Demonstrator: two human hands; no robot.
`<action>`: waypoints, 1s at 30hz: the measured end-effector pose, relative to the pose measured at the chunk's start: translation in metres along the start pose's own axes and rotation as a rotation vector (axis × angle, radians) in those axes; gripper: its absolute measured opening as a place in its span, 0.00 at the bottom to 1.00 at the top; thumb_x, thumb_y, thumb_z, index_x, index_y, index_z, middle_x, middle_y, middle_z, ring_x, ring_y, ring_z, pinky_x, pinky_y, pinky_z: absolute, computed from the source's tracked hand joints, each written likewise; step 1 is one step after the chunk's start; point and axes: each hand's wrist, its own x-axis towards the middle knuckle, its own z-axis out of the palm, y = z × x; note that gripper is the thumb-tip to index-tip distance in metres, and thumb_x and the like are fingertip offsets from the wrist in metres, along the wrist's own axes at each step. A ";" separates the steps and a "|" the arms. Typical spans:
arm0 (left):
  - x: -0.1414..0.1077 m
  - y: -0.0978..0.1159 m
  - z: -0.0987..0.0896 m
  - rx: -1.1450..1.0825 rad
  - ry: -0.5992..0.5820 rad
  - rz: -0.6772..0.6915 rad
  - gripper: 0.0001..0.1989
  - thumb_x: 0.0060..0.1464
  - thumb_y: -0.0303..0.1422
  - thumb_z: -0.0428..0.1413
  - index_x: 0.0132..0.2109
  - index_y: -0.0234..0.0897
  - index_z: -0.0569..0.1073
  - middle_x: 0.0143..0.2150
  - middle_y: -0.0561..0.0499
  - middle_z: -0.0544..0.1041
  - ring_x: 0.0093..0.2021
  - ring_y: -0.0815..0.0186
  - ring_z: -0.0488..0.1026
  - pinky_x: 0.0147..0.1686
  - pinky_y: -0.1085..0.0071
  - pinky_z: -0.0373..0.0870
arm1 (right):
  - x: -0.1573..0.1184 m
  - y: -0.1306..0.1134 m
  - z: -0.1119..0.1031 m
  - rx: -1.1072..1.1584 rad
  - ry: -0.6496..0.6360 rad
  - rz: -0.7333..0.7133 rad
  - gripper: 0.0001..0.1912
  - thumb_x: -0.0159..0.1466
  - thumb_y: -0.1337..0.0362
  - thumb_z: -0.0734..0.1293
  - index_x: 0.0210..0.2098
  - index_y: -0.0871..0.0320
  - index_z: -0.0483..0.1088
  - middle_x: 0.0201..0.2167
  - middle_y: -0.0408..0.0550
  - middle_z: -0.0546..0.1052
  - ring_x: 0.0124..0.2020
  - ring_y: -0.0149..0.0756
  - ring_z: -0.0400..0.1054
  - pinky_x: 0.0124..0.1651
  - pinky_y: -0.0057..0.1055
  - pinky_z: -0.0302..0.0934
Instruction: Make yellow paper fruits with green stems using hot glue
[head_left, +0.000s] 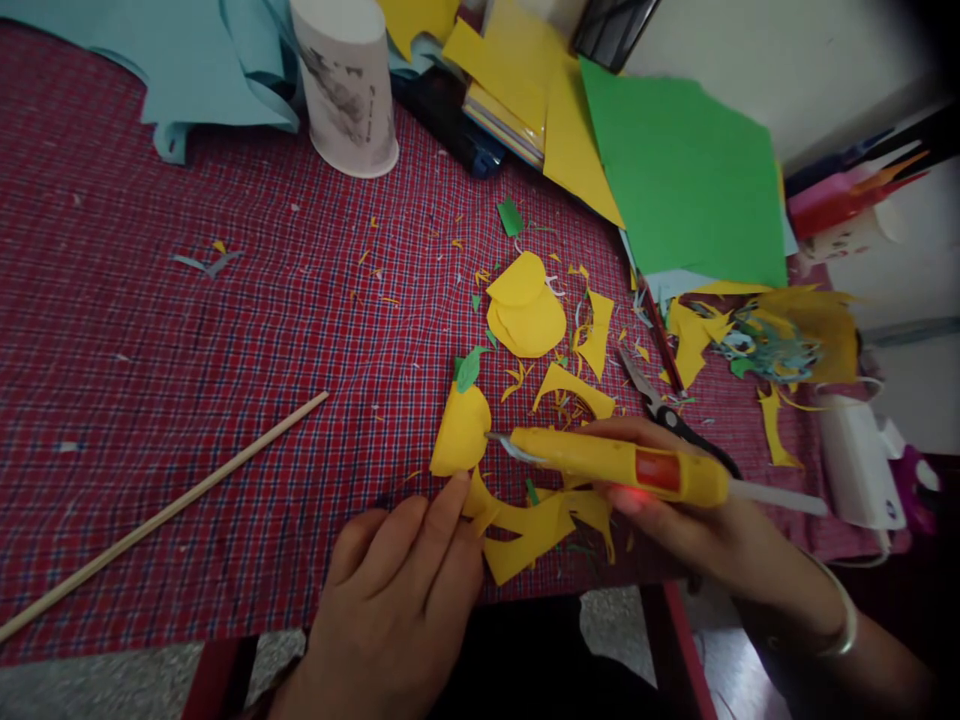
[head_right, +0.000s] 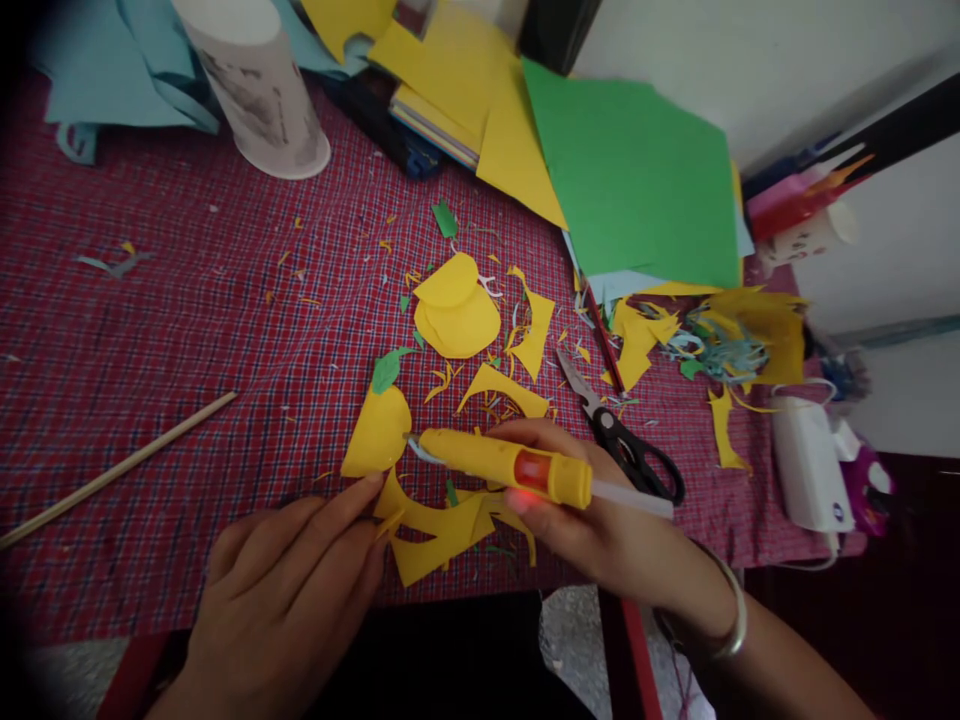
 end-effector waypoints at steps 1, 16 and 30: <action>0.000 -0.001 0.000 0.001 0.000 0.002 0.08 0.60 0.27 0.52 0.39 0.34 0.76 0.50 0.46 0.80 0.43 0.59 0.72 0.41 0.60 0.60 | 0.001 0.002 0.000 -0.001 0.019 -0.004 0.18 0.66 0.62 0.64 0.55 0.49 0.62 0.48 0.47 0.74 0.43 0.36 0.73 0.43 0.30 0.70; 0.003 -0.003 0.001 0.007 0.028 0.026 0.09 0.59 0.25 0.51 0.38 0.34 0.76 0.48 0.45 0.80 0.41 0.58 0.70 0.40 0.61 0.59 | 0.010 0.006 0.001 0.033 0.072 -0.080 0.19 0.67 0.63 0.63 0.56 0.48 0.61 0.51 0.48 0.71 0.46 0.37 0.70 0.46 0.31 0.69; 0.001 -0.002 0.000 0.015 -0.015 0.029 0.09 0.59 0.25 0.51 0.37 0.35 0.75 0.48 0.46 0.80 0.43 0.58 0.70 0.41 0.61 0.58 | 0.021 0.000 -0.001 -0.009 0.036 -0.081 0.19 0.66 0.63 0.63 0.56 0.51 0.62 0.52 0.50 0.72 0.46 0.38 0.72 0.45 0.31 0.71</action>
